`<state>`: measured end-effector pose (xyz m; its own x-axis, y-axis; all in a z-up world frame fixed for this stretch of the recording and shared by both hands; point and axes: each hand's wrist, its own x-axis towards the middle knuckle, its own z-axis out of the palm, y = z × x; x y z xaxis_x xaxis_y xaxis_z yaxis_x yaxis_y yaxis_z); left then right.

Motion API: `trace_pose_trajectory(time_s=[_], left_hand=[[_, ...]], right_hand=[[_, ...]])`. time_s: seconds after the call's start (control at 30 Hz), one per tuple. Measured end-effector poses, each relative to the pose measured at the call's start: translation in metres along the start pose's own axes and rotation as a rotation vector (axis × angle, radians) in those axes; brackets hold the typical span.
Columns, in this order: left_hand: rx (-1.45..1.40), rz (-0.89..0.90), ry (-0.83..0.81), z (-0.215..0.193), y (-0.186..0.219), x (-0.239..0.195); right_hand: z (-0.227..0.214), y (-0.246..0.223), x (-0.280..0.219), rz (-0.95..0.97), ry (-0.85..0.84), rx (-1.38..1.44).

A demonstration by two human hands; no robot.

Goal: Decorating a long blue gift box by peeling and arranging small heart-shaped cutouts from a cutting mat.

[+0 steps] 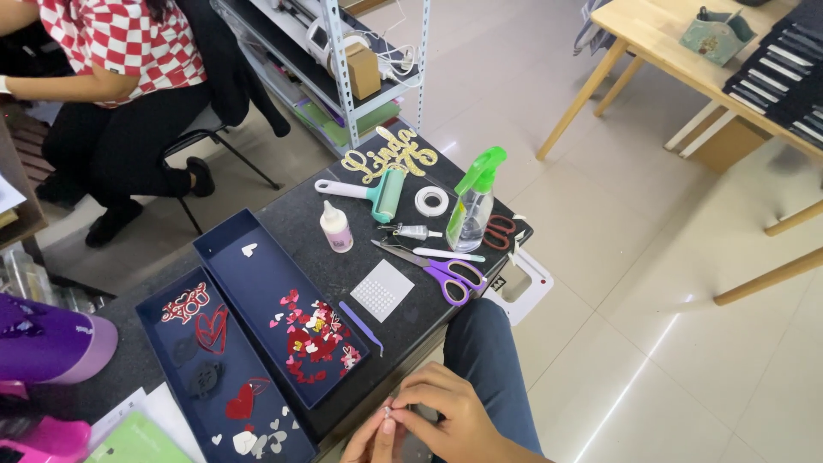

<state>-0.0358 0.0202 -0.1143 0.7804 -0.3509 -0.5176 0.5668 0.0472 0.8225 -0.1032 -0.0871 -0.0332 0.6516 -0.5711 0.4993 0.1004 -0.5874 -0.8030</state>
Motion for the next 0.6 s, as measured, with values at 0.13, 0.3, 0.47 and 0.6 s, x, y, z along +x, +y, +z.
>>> trace_pose_trajectory(time_s=[0.13, 0.3, 0.47, 0.6], left_hand=[[0.064, 0.338, -0.231, -0.02, -0.042, 0.03], [0.288, 0.52, -0.353, -0.006, -0.005, 0.022], [0.355, 0.548, -0.368, -0.002, 0.002, 0.019], [0.301, 0.505, -0.338, 0.007, 0.016, 0.007]], right_hand=[[-0.006, 0.011, -0.007, 0.042, -0.021, 0.004], [-0.01, 0.012, -0.01, 0.11, -0.004, -0.017], [-0.015, 0.014, -0.014, 0.209, -0.015, 0.035], [-0.023, 0.006, -0.012, 0.37, -0.051, 0.089]])
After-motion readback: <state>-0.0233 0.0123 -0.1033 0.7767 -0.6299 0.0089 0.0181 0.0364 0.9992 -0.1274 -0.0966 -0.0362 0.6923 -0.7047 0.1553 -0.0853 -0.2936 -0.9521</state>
